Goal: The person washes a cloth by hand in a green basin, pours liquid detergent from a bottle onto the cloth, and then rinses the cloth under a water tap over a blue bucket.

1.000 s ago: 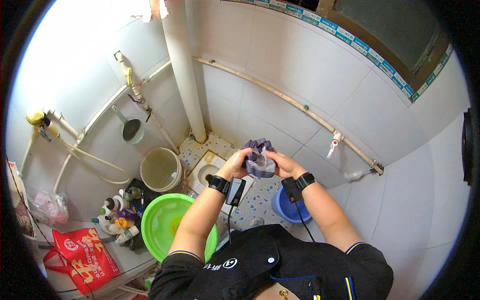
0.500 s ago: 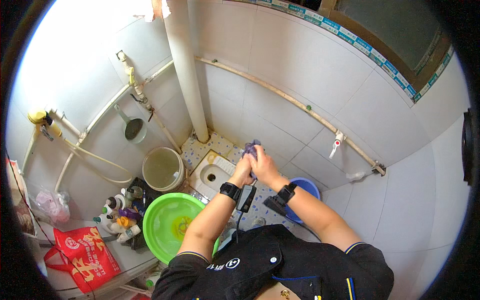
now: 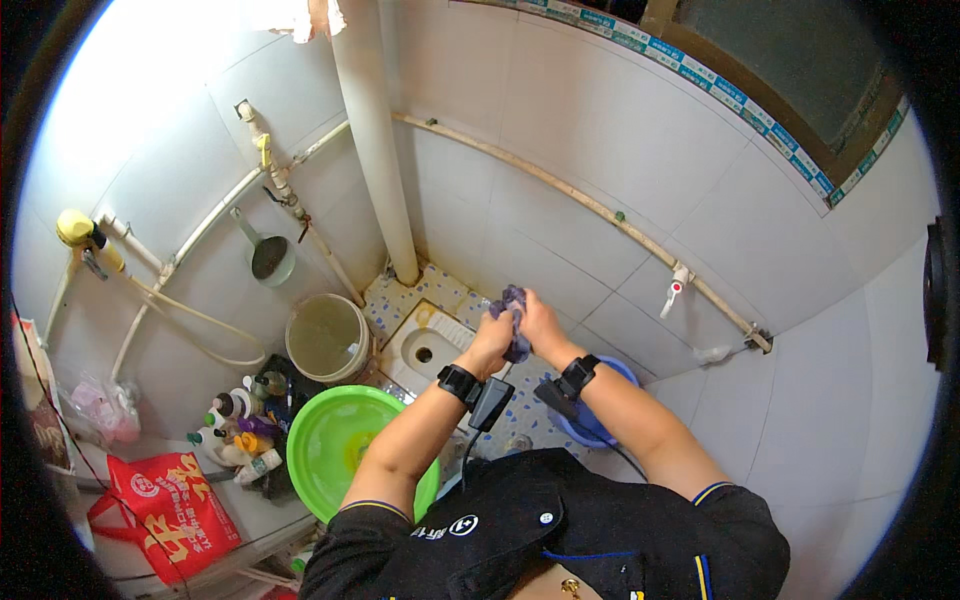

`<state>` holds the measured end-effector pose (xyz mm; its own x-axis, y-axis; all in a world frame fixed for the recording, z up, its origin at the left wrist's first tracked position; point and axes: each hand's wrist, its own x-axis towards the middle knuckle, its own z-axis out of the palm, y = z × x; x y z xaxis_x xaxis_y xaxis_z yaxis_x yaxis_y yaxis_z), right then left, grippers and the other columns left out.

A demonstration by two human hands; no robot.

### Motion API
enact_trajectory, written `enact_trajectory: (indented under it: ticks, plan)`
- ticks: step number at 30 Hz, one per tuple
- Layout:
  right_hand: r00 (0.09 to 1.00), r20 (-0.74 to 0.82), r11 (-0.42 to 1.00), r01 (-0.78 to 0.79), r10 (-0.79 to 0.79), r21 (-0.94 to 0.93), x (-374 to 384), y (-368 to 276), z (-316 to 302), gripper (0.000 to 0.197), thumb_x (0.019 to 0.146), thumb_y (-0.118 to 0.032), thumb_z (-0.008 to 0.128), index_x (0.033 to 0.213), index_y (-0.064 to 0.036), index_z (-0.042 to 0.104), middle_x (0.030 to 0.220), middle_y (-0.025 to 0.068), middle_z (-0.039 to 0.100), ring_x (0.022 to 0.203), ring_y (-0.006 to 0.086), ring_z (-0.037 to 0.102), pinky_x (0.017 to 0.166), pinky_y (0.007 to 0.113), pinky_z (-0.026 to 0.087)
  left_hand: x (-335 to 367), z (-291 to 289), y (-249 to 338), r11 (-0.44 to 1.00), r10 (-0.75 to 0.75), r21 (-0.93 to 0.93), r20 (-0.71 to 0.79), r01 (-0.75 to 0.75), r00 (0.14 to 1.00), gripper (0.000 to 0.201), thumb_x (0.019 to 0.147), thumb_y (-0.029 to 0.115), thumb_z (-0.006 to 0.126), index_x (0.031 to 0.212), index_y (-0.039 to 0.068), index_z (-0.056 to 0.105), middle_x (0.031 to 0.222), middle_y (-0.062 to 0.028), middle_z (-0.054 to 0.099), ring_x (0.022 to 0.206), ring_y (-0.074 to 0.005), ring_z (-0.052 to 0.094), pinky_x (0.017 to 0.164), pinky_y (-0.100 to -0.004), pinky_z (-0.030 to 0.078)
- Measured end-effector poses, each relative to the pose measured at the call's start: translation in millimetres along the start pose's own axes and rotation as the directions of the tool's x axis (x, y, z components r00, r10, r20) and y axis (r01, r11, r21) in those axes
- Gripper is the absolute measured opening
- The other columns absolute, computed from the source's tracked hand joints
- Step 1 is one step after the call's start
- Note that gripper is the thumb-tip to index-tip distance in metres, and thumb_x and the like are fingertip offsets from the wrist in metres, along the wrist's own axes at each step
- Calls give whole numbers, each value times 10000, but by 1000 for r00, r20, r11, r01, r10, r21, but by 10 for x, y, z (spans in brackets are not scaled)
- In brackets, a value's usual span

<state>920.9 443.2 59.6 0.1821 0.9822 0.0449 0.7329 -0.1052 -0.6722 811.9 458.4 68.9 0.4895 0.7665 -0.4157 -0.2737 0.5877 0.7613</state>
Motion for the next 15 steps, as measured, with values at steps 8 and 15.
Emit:
enact_trajectory:
  ticks: [8, 15]
  plan:
    - [839, 544, 446, -476, -30, 758, -160, 46, -533, 495, 784, -60, 480, 1247, -85, 306, 1147, 91, 431, 957, 184, 476, 822, 301, 403, -152, -318, 374, 945, -143, -219, 390, 242, 910, 226, 754, 106, 486, 946, -9, 515, 896, -85, 579, 785, -196, 578, 716, -317, 479]
    - [910, 410, 427, -398, 69, 812, 0, 177, -416, 360, 767, -101, 574, 1098, -33, 449, 953, 65, 535, 864, 140, 517, 763, 276, 429, -118, -305, 351, 917, -127, -312, 362, 248, 924, 203, 744, 119, 489, 901, -2, 533, 858, -84, 591, 774, -180, 575, 739, -301, 464]
